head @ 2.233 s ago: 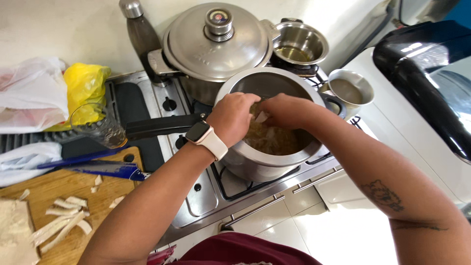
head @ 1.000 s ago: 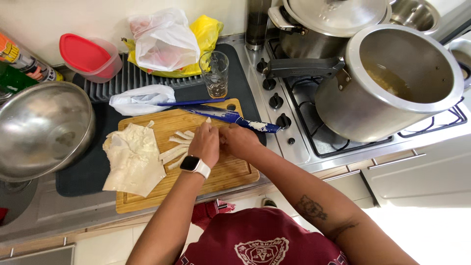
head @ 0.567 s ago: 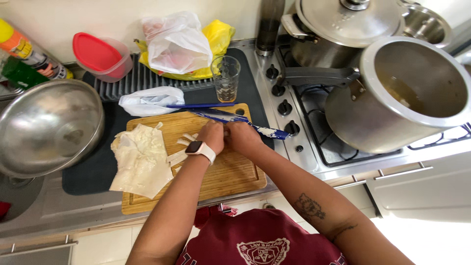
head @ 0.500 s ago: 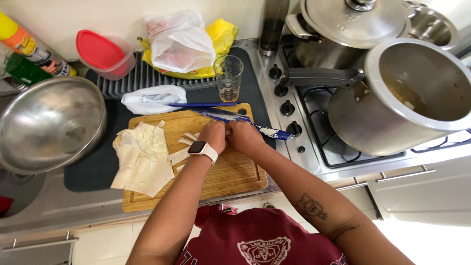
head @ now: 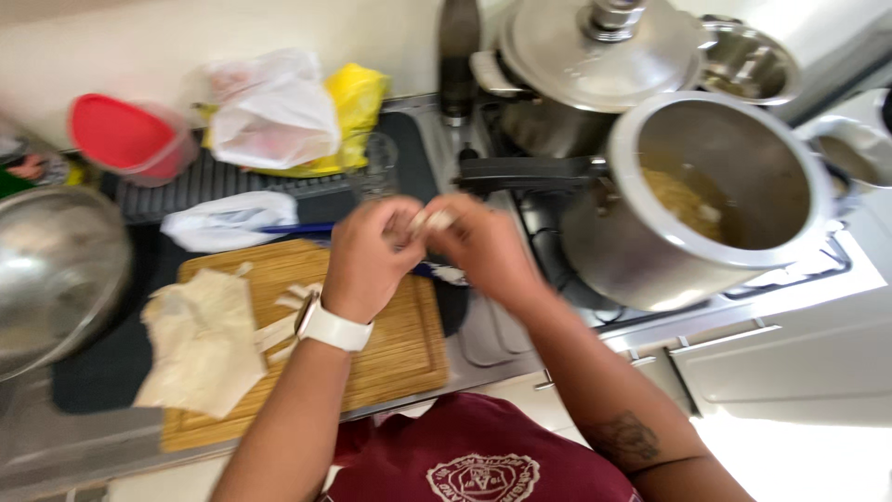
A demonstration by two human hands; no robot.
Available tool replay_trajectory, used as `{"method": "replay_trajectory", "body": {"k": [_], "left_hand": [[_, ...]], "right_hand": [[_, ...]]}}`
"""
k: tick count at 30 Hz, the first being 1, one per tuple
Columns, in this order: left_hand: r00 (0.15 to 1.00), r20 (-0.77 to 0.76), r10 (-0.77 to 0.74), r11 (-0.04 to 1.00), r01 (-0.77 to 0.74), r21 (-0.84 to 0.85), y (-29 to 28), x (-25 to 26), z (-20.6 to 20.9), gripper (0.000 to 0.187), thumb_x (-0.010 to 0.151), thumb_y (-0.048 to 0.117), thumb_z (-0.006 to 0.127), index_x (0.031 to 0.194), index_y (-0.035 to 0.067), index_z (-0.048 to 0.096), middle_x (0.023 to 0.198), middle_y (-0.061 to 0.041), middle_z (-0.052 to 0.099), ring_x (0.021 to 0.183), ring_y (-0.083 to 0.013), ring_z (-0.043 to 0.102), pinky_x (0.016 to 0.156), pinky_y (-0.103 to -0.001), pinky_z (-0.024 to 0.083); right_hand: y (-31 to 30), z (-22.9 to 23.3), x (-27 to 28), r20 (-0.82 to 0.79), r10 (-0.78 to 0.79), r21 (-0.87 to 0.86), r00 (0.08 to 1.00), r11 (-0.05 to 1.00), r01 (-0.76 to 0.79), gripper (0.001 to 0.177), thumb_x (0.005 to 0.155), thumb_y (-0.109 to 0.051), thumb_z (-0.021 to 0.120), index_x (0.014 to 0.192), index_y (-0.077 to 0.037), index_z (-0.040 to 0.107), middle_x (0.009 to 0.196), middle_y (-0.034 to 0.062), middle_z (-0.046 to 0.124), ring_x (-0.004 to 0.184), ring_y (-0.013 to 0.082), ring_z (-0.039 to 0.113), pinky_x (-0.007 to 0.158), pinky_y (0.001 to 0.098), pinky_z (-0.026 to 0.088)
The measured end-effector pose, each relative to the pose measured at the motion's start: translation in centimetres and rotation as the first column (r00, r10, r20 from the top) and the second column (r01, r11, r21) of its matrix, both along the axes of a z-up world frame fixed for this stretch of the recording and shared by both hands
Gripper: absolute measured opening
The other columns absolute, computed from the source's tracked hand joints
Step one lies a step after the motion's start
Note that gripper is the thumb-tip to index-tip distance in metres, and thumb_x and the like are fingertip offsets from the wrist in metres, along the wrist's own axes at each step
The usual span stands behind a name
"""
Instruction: The person retrieves a knife and chops a piece of white meat on a wooden cutting board. They then transfer the chopped pieces into a pot on the stove. The person continues to slice and chop more meat from a larger piece.
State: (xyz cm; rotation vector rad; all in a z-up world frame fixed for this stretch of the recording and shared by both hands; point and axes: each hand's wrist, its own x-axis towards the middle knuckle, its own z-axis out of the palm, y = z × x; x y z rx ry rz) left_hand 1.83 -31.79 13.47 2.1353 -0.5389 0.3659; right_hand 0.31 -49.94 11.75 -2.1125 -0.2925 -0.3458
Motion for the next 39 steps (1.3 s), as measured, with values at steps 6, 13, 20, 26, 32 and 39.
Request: {"method": "replay_trajectory", "body": {"k": [6,13,20,26,32,39], "left_hand": [[0.920,0.235,-0.313,0.949,0.313,0.040,-19.1,2.4,6.5,0.030,0.085,0.015,0.075,0.114,0.014,0.069,0.101,-0.014,0.071,0.102,-0.0403,0.069,0.089,-0.050,0.058],[0.868,0.159,-0.471,0.799,0.343,0.494,-36.6,8.8,-1.3,0.004,0.083,0.005,0.067,0.083,0.007,0.071,0.080,-0.012,0.071,0.084,-0.0385,0.076,0.068,-0.048,0.064],[0.861,0.036,-0.508,0.721,0.402,0.565,-36.0,8.4,0.4,0.013,0.081,-0.001,0.067,0.068,-0.001,0.065,0.069,-0.023,0.068,0.068,-0.0467,0.073,0.053,-0.051,0.061],[0.847,0.392,-0.359,0.901,0.205,0.381,-25.9,4.9,5.2,0.011,0.099,0.016,0.058,0.091,0.011,0.063,0.084,-0.011,0.063,0.082,-0.0329,0.065,0.072,-0.046,0.053],[0.931,0.354,-0.088,0.979,0.016,0.201,-2.4,0.9,5.8,0.011,0.102,0.015,0.063,0.096,0.009,0.071,0.088,-0.011,0.068,0.080,-0.0344,0.062,0.071,-0.048,0.043],[0.975,-0.217,0.040,0.745,0.116,0.657,17.5,-5.0,-5.3,0.037,0.085,0.036,0.080,0.101,0.003,0.073,0.096,-0.022,0.072,0.099,-0.0419,0.072,0.089,-0.050,0.057]], "right_hand": [[-16.8,11.2,-4.2,0.122,-0.311,-0.312,0.942,0.889,0.334,0.025,0.093,-0.020,0.080,0.115,-0.015,0.069,0.105,0.0129,0.074,0.093,0.0371,0.073,0.081,0.0504,0.056],[-31.1,4.6,1.0,-0.099,-0.462,-0.773,0.881,0.594,0.224,0.016,0.092,-0.021,0.069,0.102,-0.011,0.062,0.093,0.0163,0.077,0.092,0.0391,0.076,0.079,0.0503,0.060],[-33.4,1.8,2.3,-0.272,-0.419,-0.772,0.866,0.632,0.064,0.034,0.091,-0.023,0.067,0.124,-0.012,0.062,0.097,0.0176,0.075,0.090,0.0419,0.075,0.077,0.0551,0.061],[-28.0,7.7,-1.3,-0.046,-0.325,-0.781,0.945,0.602,0.169,0.035,0.094,-0.017,0.066,0.128,-0.015,0.070,0.108,0.0117,0.077,0.097,0.0368,0.072,0.081,0.0499,0.055],[-12.5,10.2,-7.3,0.164,-0.141,-0.421,0.976,0.885,0.199,0.014,0.102,-0.014,0.068,0.114,-0.012,0.076,0.108,0.0043,0.075,0.091,0.0188,0.069,0.082,0.0326,0.052],[7.1,-3.0,-4.7,-0.334,0.071,-0.541,0.940,0.802,-0.252,0.030,0.088,-0.027,0.074,0.118,-0.023,0.071,0.111,0.0023,0.076,0.101,0.0260,0.075,0.083,0.0452,0.059]]}}
